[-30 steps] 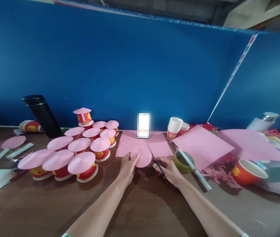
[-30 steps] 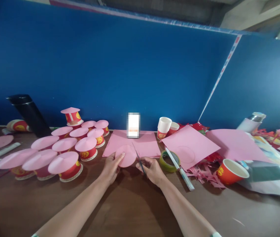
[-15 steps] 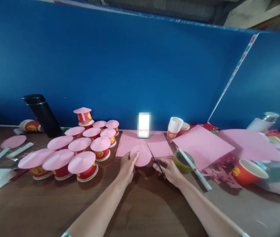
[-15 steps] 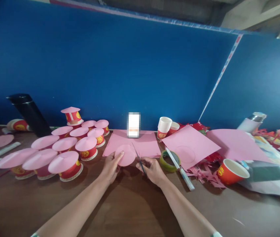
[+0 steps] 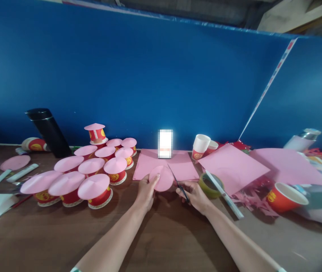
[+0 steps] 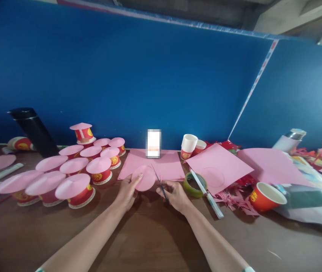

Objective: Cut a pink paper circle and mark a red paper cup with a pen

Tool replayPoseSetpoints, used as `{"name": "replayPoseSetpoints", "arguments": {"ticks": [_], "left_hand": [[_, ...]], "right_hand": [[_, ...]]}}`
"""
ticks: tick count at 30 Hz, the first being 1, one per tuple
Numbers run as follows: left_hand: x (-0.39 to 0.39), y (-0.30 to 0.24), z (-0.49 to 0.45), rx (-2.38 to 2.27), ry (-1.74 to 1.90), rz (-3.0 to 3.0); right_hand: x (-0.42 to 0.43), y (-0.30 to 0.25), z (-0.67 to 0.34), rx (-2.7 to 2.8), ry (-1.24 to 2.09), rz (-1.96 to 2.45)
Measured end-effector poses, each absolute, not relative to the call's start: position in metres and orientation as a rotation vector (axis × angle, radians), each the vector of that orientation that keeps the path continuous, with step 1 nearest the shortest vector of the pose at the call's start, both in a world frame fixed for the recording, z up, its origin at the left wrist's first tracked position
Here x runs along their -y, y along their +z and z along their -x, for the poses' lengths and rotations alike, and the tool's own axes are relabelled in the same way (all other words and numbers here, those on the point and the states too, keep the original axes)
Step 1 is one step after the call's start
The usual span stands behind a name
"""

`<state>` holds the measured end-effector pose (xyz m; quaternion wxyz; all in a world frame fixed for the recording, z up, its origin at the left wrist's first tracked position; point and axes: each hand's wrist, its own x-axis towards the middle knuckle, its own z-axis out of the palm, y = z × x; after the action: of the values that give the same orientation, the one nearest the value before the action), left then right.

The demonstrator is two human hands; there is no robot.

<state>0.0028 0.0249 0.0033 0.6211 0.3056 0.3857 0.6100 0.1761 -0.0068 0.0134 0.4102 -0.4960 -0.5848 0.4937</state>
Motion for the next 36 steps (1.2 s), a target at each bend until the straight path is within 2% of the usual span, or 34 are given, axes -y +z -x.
{"name": "replayPoseSetpoints", "arguments": {"ticks": [36], "left_hand": [[-0.0258, 0.0039, -0.0025, -0.915, 1.41, -0.65]], "right_hand": [[0.008, 0.0181, -0.1749, 1.503, 1.239, 1.236]]}}
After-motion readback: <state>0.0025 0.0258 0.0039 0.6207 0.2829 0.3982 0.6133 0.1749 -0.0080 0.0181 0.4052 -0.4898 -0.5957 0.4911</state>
